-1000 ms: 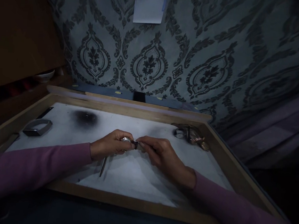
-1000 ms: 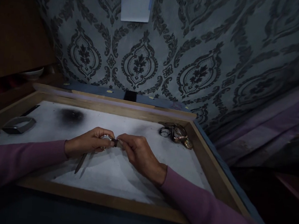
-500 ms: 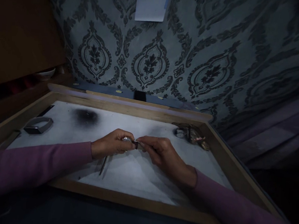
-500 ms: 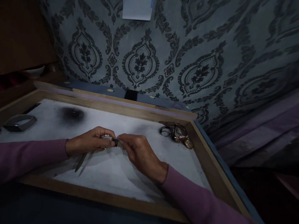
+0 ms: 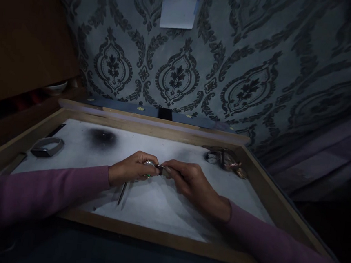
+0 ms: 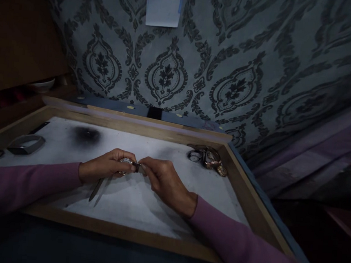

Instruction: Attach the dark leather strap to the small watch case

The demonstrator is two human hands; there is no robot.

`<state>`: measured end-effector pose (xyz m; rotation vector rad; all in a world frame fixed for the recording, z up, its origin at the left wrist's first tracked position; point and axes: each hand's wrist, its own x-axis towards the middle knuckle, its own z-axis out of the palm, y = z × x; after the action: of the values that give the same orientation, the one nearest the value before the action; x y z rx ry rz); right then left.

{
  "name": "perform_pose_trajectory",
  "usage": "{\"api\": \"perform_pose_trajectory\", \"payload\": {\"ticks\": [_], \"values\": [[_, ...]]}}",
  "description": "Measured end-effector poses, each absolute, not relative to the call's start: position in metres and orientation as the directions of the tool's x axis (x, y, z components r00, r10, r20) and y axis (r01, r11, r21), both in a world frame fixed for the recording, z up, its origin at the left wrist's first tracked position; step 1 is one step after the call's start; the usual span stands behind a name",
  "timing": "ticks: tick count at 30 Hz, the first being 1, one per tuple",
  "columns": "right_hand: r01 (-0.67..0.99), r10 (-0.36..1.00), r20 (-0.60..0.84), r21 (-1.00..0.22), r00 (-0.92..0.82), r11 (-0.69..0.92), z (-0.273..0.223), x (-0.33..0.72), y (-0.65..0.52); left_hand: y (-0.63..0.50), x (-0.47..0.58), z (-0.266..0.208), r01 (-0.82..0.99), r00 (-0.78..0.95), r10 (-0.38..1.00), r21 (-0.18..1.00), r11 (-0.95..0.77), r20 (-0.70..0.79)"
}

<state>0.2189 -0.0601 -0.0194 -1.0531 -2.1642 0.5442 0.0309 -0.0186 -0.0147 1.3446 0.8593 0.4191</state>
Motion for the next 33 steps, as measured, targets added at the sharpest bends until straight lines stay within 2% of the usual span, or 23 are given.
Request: {"api": "perform_pose_trajectory", "payload": {"ticks": [7,16,33], "values": [[0.517,0.829,0.366,-0.654,-0.423,0.552,-0.0205,0.2189,-0.0616,-0.0166,0.0293,-0.0196,0.170,0.660,0.699,0.961,0.217,-0.275],[0.518,0.824,0.373,-0.647,-0.426,0.560,-0.0224,0.2196,-0.0602,-0.0189,0.0313,-0.0127,0.199,0.629,0.713,0.951,0.238,-0.310],[0.488,0.808,0.387,-0.652,-0.445,0.581,-0.0226,0.2199,-0.0597,-0.0178,0.0308,-0.0161,0.196,0.646,0.710,0.960,0.199,-0.279]]}}
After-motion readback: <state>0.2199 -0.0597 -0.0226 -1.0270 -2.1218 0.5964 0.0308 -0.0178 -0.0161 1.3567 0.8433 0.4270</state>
